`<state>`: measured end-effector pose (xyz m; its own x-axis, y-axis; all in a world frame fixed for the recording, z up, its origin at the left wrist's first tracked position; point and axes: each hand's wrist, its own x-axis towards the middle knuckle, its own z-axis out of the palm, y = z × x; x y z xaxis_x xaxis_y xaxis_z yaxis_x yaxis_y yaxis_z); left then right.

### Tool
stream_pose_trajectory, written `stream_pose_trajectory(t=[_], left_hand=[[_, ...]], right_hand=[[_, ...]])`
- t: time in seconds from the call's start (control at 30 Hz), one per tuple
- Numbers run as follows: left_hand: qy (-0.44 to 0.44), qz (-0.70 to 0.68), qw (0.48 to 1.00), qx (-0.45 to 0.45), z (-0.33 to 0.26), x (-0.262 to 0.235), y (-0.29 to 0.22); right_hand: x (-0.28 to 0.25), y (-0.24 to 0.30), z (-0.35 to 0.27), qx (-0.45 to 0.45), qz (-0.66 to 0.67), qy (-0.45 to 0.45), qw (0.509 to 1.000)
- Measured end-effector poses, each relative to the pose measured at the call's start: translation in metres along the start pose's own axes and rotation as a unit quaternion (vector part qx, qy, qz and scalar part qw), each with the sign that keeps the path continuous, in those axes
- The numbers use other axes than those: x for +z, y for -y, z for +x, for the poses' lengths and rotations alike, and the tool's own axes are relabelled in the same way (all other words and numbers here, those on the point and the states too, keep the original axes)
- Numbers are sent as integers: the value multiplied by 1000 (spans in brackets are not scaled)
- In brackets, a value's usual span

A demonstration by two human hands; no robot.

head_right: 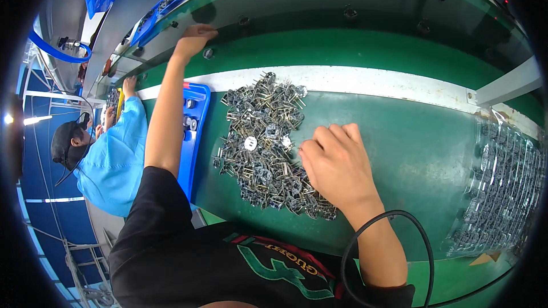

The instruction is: Manually assembling small electronic parts on a production line.

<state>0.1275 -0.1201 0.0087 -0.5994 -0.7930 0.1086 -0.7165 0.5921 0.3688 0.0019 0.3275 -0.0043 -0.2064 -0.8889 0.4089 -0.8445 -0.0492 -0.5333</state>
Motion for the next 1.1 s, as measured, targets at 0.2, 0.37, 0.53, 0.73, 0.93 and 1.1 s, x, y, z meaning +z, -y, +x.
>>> stream_pose_trajectory(t=[0.2, 0.37, 0.53, 0.73, 0.93, 1.1], left_hand=[[121, 26, 991, -42, -32, -8, 11], [28, -49, 998, 2, -66, -12, -6], [78, -245, 960, 114, -157, -16, -135], [150, -402, 885, 180, -233, 8, -182], [155, -474, 842, 203, -249, 31, -190], [166, -516, 823, 169, -250, 33, -192]], right_hand=[[1, 2, 1, -7, 12, -17, 1000], [1, 4, 6, -15, 33, -45, 998], [-8, 1, 6, 16, 91, -116, 989], [-8, 9, 12, 40, 212, -203, 955], [-2, 3, 6, 45, 151, -211, 965], [-2, 2, 7, 42, 117, -206, 971]])
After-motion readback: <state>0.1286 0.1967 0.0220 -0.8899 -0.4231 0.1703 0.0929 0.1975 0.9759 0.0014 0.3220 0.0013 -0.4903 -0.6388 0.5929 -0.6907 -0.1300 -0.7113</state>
